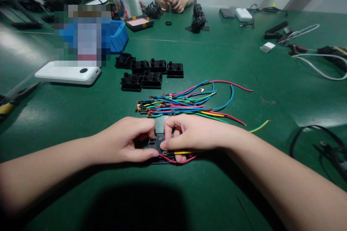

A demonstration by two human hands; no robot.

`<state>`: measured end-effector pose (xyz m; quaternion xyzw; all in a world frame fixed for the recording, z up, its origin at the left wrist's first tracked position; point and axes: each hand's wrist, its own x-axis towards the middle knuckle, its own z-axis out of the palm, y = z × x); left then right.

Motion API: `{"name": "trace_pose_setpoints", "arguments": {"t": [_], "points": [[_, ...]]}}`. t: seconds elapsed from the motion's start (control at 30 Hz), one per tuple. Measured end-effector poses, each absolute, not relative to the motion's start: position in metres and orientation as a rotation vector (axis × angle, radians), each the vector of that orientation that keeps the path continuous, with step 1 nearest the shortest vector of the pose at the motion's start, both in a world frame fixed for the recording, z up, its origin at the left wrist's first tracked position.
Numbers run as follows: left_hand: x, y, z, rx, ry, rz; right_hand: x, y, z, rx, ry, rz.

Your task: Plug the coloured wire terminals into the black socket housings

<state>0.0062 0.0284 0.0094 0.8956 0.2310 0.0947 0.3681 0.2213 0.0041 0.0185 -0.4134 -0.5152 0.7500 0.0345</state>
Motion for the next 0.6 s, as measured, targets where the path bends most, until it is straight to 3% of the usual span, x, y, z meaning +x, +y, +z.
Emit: {"name": "trace_pose_setpoints", "arguments": {"t": [0.33, 0.6], "points": [[0.0075, 0.0288, 0.0077, 2.304, 0.614, 0.227, 0.2163, -0.0014, 0.0141, -1.443, -1.669, 2.128], [0.0071, 0.0277, 0.009, 2.313, 0.596, 0.247, 0.2171, 0.0006, 0.0153, -1.416, -1.624, 2.196]]}}
